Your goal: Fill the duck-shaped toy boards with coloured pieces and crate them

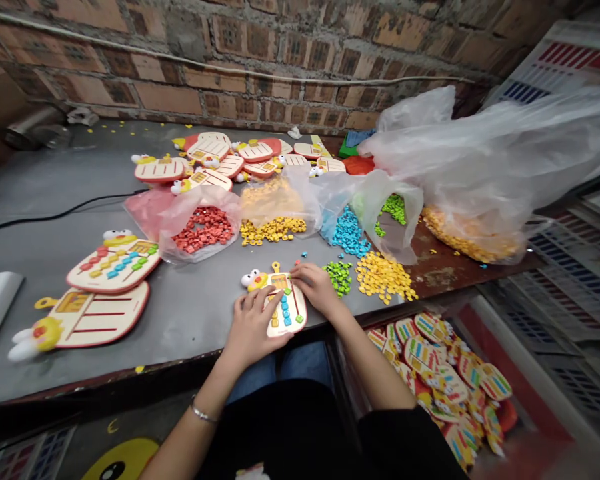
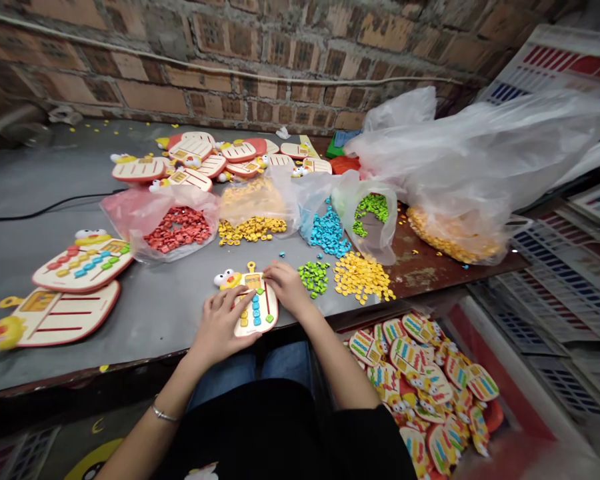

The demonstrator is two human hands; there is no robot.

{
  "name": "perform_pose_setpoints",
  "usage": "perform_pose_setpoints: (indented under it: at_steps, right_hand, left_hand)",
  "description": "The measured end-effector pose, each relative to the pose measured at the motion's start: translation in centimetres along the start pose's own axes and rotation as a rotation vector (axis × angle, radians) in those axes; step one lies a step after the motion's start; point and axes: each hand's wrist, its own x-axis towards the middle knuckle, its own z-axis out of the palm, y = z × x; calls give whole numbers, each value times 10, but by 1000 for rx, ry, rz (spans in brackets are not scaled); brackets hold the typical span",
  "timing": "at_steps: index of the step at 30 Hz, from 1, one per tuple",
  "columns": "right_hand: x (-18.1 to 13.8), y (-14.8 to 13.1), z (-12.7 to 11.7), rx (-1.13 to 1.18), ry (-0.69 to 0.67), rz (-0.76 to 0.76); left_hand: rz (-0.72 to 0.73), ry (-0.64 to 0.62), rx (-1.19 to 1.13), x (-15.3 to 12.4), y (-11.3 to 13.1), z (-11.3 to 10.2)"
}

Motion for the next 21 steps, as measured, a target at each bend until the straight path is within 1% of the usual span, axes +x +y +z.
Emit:
perform_pose_setpoints:
  at_steps: [2, 4, 6, 8, 9, 10, 11, 13, 14, 15, 18, 19, 21]
  right_hand:
    - [6, 7, 8, -61, -48, -27]
    - [4, 8, 7, -96, -84, -47]
    - [-3, 3, -1, -101, -133, -63]
    - [-12, -3, -15, -65, -201, -67]
    - [-15, -3, -22, -44, -208, -52]
    - [-18, -2, -29, -39, -180, -24]
    - [-19, 2, -35, -64, -119, 17]
    - [-18, 16, -42, -209, 23, 111]
    - [-16, 25, -45, -312, 60, 155]
    - [-13, 34, -46, -415, 58, 192]
    - [-6, 52, -48, -617, -53, 248]
    - [-5, 54, -48, -640, -68, 250]
    - [-3, 49, -47, -595, -30, 224]
  left_hand:
    - [-1, 5, 5, 0, 0, 0]
    - [-4, 10, 11, 0, 0, 0]
    - [-5, 7, 12, 0, 0, 1]
    - [-6, 6, 6, 0, 0, 1]
    - [-6, 7, 2, 0, 0, 2]
    - [-4, 9, 0, 0, 0, 2]
    - [-3, 13, -1, 0, -1, 2]
    - [2, 20, 0, 0, -1, 3]
    - [4, 22, 1, -1, -1, 3]
    - [5, 23, 3, -1, -1, 4]
    - [0, 21, 1, -1, -1, 3]
    - [-2, 19, 0, -1, -1, 3]
    - [-4, 14, -3, -1, -1, 2]
